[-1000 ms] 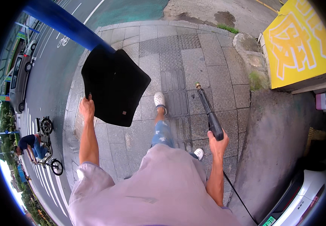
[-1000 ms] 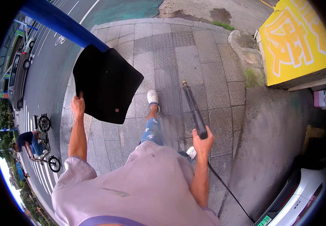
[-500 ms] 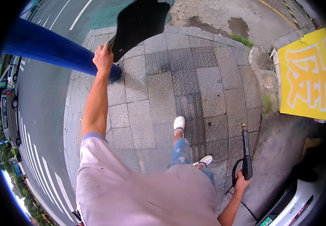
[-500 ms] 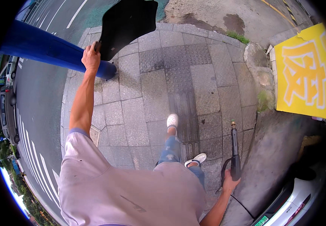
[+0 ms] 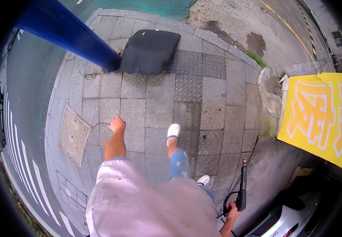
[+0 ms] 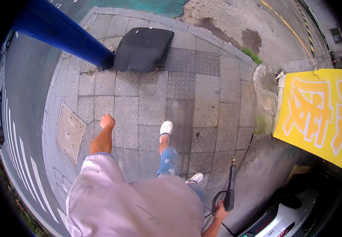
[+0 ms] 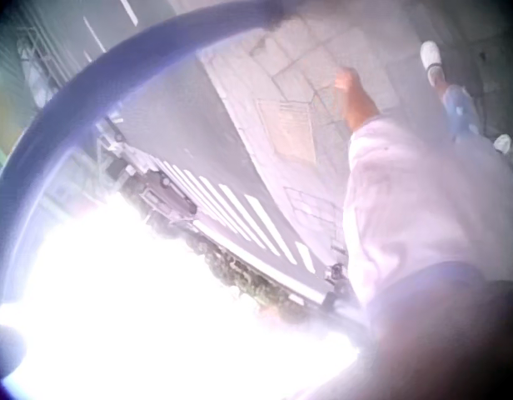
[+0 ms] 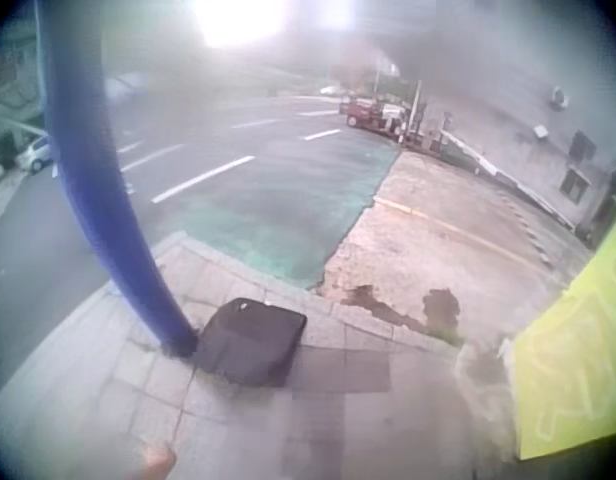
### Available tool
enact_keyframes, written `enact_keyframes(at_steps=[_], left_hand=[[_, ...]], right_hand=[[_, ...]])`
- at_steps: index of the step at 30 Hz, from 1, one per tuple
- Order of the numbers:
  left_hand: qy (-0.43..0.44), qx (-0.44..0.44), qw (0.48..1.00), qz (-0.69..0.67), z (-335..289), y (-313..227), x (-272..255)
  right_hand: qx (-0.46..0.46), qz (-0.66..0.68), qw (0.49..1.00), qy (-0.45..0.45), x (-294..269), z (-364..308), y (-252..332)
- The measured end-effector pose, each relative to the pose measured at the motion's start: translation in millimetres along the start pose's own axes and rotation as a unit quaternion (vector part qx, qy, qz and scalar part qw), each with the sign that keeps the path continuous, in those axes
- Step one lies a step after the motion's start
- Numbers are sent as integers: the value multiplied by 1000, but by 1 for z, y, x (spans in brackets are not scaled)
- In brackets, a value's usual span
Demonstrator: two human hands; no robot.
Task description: The person washes car mats on the ground with a pressure washer, turning them over and spraying both sides.
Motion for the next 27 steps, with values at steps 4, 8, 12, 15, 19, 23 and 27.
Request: enact_keyframes(at_steps=[4,8,12,15,19,23,27], left_hand=[[114,-123,981,-102,-180,86,120],[169,-195,949,-181,-363,141,220],[171,-332,874,-312,-537,206,373],[216,-375,798,-420,-693,184,436],[207,-460,708,-494,-860,187,510],[108,-567,600,-554,-985,175,587],[92,-597,543,-584,-1057,168,678]], right_hand=[[-46,6,998,49,-5,40,3],[-103,17,985,137,-4,69,12],[-140,11,956,257,15,128,-28],[-200,-6,932,302,27,140,-57],[-264,-64,904,329,5,133,-97],[-273,-155,888,336,-36,80,-120],[-316,-165,862,360,-64,29,-158]])
Point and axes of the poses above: each hand's wrist, its own z-axis towards the middle knuckle, its own x-axis out of the palm, y = z × x, the point moved 4 cm from there along z, towards the middle knuckle, and after that the axes turned 8 degrees about x, right-handed, at the moved point
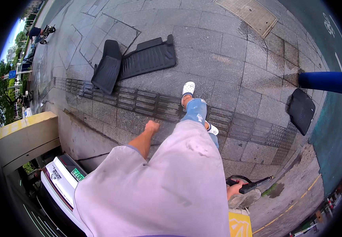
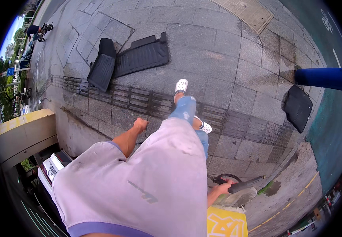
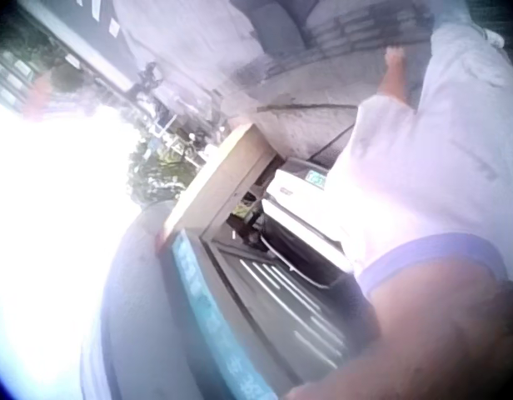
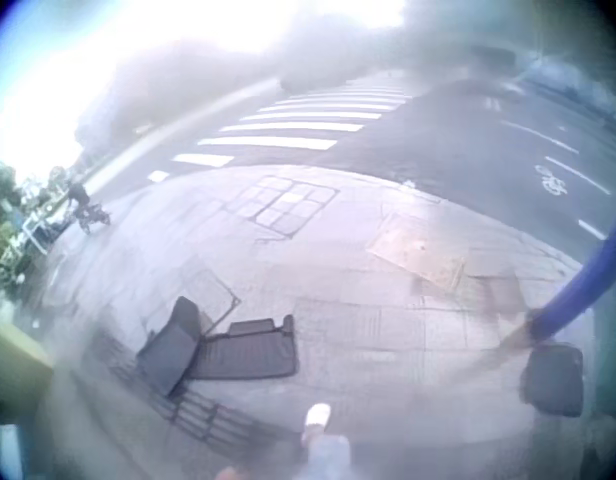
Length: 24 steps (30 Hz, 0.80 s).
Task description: The person washes car mats on the ground with a pressure washer, turning them over and spraying both sides.
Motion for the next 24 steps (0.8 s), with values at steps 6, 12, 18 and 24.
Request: enact_keyframes(at_steps=[6,12,18,24], left_hand=[[52,-47,998,-2,125,52,-59],[22,-43,999,12,317,97,-156],[42,-118,990,63,397,219,-171],[110,-179,975,77,418,300,-164]], right_hand=[[-72,-30,994,-79,14,-94,-39],[-100,-95,990,-24,86,-195,-79],[16,-291,956,26,135,-179,-66],[-99,-298,944,96,305,-224,-127]])
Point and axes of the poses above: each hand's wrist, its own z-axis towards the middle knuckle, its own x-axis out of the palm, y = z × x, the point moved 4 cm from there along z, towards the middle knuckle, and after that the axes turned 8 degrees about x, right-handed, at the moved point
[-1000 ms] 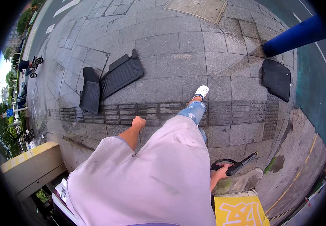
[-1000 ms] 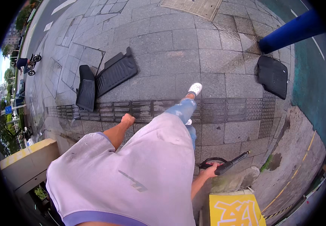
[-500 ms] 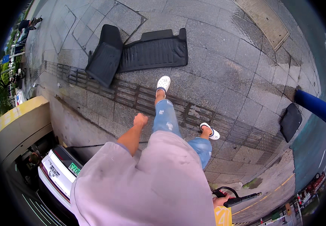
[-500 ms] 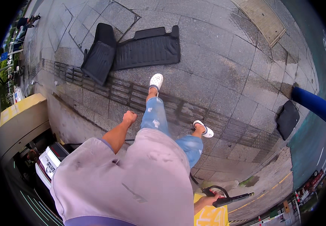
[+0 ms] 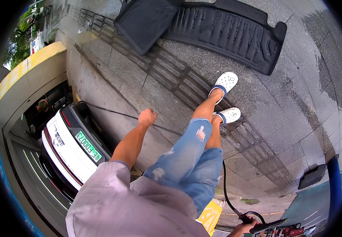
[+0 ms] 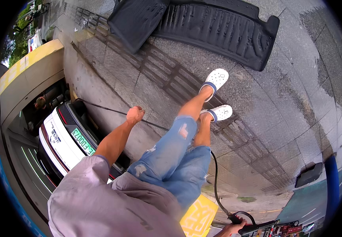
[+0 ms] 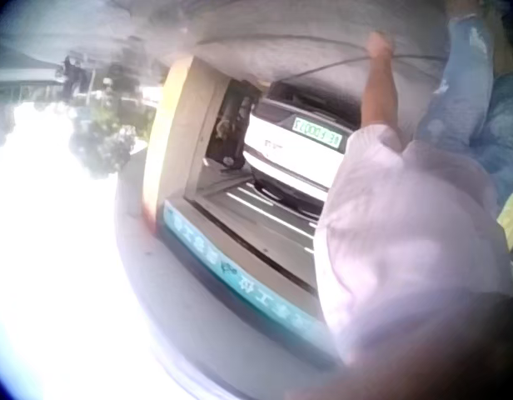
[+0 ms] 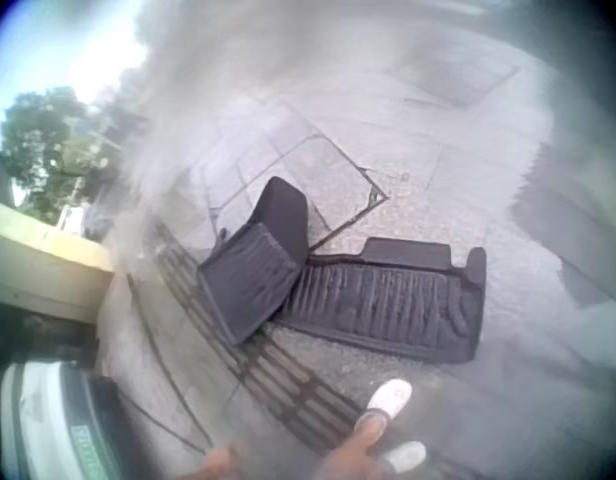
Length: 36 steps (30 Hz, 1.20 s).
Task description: The person washes car mats on the ground with a pressure washer, turning them over and spraying both sides.
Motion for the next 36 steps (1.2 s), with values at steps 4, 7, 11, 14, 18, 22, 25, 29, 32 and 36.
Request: enact_keyframes(at_steps=[4,7,11,14,18,22,25,29,32,36], left_hand=[[-46,40,998,9,72,-20,-31],[-99,68,992,49,158,-53,-55],[-163,47,973,155,302,-119,-104],[-244,35,952,184,390,-156,-134],[-209,27,968,137,475,-178,-161],[-224,142,953,147,481,-160,-180],[-289,118,947,80,439,-133,-219],[-320,158,931,81,348,-92,-287],[-361,172,915,57,278,-33,-349],[-402,275,873,17,168,-32,-426]], right_hand=[[-104,-57,993,-2,74,-18,5],[-49,-88,994,-30,100,-40,-22],[-26,-104,990,-87,163,-92,-66],[-20,-121,985,-121,200,-121,-87],[-19,-138,977,-158,218,-145,-98],[-14,-161,971,-176,199,-170,-79],[-14,-132,970,-201,158,-202,-84],[-5,-83,962,-261,59,-240,-95],[-14,-70,963,-260,-40,-246,-108],[-16,-24,951,-308,-101,-282,-124]])
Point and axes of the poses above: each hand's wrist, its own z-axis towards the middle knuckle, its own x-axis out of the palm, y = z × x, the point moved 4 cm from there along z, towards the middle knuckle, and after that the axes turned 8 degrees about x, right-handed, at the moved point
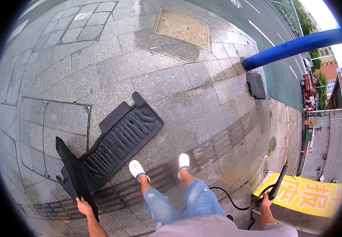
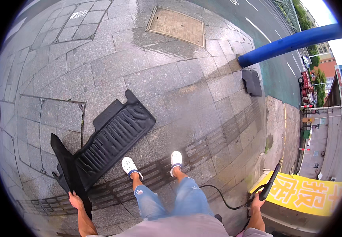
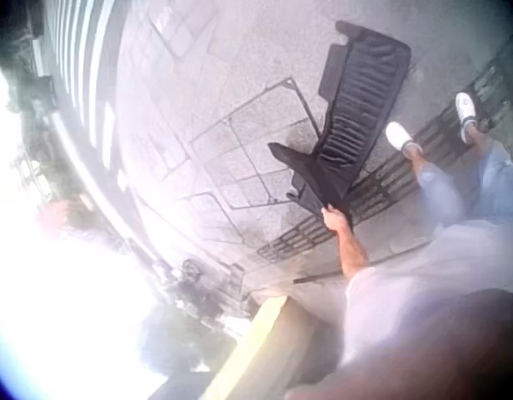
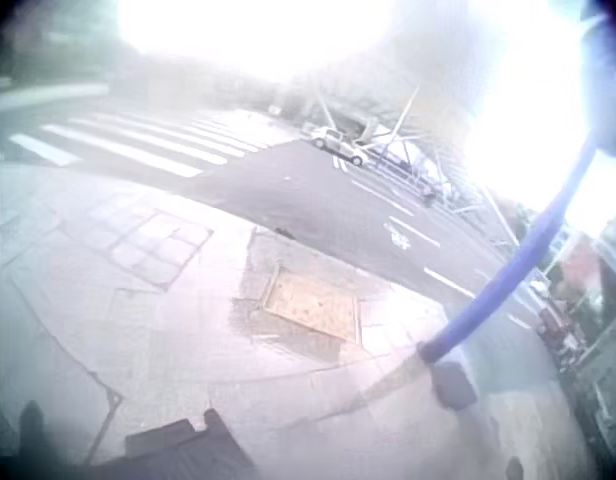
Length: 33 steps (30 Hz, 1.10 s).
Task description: The person washes car mats on the ground with a pressure washer, turning them over and spraying both sides.
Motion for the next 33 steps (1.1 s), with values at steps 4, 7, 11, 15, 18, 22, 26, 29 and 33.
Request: enact_keyframes(at_steps=[4,7,11,15,18,22,26,29,33], left_hand=[[34,73,996,-37,-3,-117,-129],[35,123,991,-44,-29,-196,-165],[37,177,983,-39,-73,-328,-179],[23,258,963,-71,-108,-475,-171],[24,271,957,-105,-144,-609,-200],[-29,330,925,-188,-158,-753,-210],[-22,355,879,-319,-208,-905,-220],[13,384,848,-364,-230,-1011,-209],[75,403,812,-416,-274,-1166,-190]], right_hand=[[126,87,986,-68,-25,-53,-27],[158,113,979,-57,-3,-41,-61],[131,147,980,-35,28,-10,-55],[127,194,972,-27,65,56,-40],[150,232,961,-17,76,117,9],[144,280,949,23,91,189,56],[233,282,930,22,111,234,65],[271,308,912,19,125,253,69],[309,325,894,-20,146,283,70]])
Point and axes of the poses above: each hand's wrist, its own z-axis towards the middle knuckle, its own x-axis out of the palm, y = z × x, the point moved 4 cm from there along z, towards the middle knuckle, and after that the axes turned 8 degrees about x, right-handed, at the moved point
